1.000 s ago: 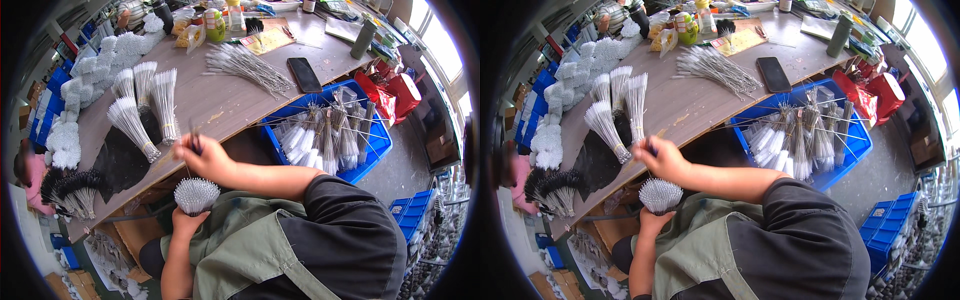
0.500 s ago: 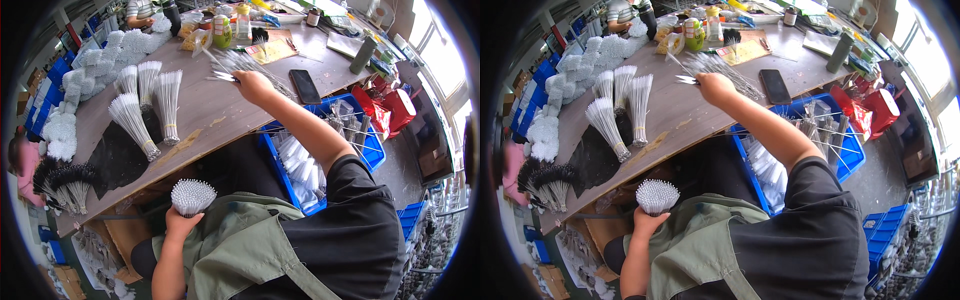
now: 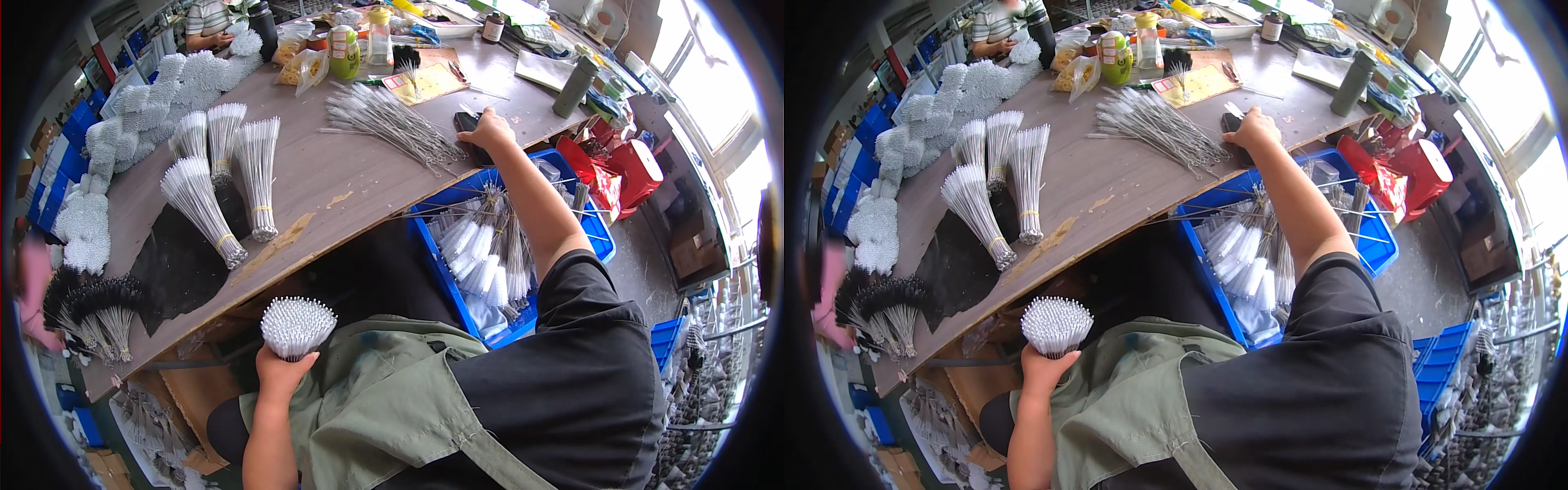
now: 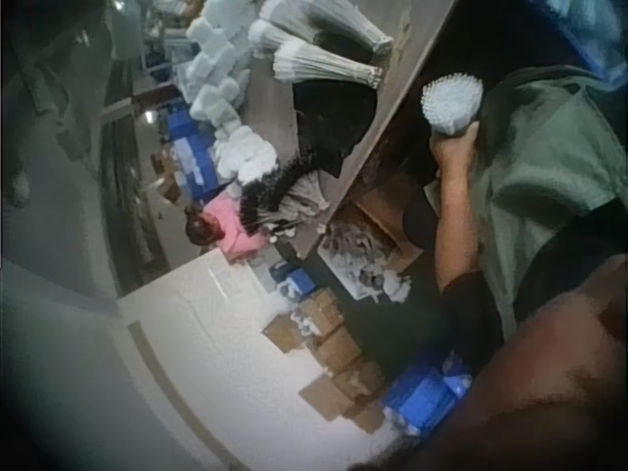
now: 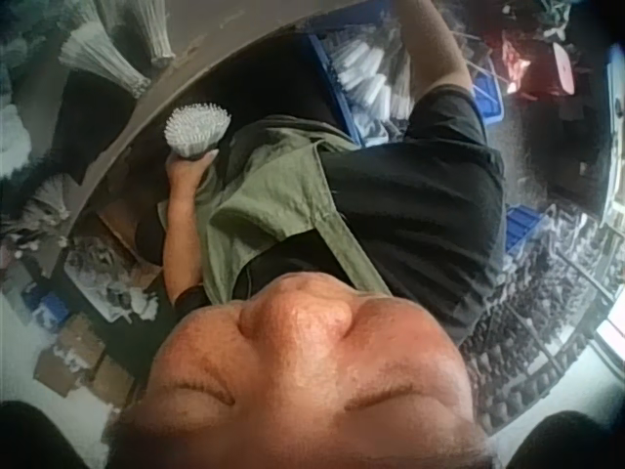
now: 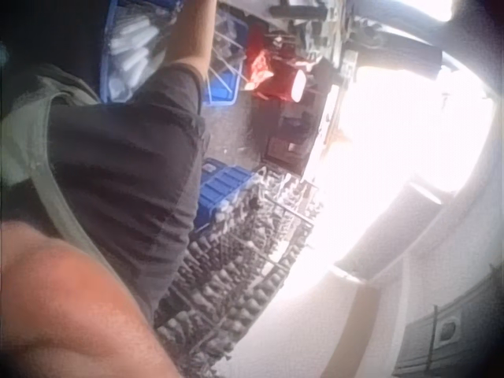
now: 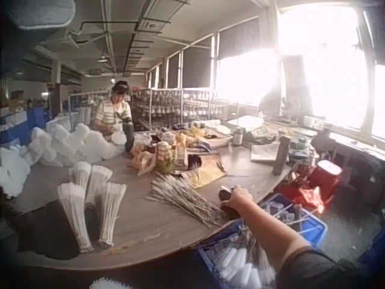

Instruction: The person assembles and trims bunches of bristles to create round brush heads at a factory workstation, using cutters and pliers to shape the bristles around metal rods.

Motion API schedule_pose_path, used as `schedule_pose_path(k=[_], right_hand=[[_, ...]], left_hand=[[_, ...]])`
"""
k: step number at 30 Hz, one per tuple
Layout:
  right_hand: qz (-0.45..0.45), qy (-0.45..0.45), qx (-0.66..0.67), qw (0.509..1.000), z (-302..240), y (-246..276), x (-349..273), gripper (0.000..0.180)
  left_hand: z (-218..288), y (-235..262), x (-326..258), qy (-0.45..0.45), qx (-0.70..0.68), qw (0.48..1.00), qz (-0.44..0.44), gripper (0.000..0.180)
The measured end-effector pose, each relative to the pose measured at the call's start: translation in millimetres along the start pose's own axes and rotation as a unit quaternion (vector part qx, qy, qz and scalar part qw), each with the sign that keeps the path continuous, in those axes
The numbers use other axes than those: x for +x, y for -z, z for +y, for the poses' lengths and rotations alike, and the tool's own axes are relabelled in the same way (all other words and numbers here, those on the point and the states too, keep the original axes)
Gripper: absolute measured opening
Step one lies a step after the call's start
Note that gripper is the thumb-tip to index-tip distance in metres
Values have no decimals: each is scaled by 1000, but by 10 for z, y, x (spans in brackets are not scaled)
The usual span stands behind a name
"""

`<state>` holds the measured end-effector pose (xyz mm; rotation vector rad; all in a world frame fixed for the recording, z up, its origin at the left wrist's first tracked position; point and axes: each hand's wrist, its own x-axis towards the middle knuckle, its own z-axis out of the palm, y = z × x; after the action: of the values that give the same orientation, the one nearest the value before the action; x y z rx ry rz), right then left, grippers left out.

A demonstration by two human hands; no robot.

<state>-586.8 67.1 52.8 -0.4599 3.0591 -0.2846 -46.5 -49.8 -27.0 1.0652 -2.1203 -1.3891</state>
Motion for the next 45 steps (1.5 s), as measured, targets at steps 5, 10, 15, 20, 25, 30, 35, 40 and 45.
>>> schedule_pose_path(k=[5,10,15,20,25,30,35,40,45], right_hand=[[-21,-38,28,999,6,-45,158,91],[-18,-33,33,999,27,-77,213,96],[-6,-21,34,999,68,-65,147,95],[87,30,87,992,-139,73,-169,69],[-111,380,421,816,-819,-162,-1217,35],[-417,487,517,567,-1071,-450,-2104,72],[-494,432,625,422,-1360,-769,-2579,87],[-429,455,618,478,-1370,-837,-2648,91],[-464,394,640,469,-1336,-922,-2693,87]], left_hand=[[40,21,-40,-12,-15,1000,-1,46],[21,48,-69,-18,-20,1000,-1,45],[38,78,-35,-2,-9,1000,-12,46],[65,78,5,-14,-9,1000,-9,55],[137,139,81,-64,-8,998,-23,70],[536,84,143,-1,-54,999,-1,69],[498,-36,173,11,-182,982,43,69],[583,-200,267,33,-196,980,-20,75],[429,-239,185,51,-252,966,-39,73]])
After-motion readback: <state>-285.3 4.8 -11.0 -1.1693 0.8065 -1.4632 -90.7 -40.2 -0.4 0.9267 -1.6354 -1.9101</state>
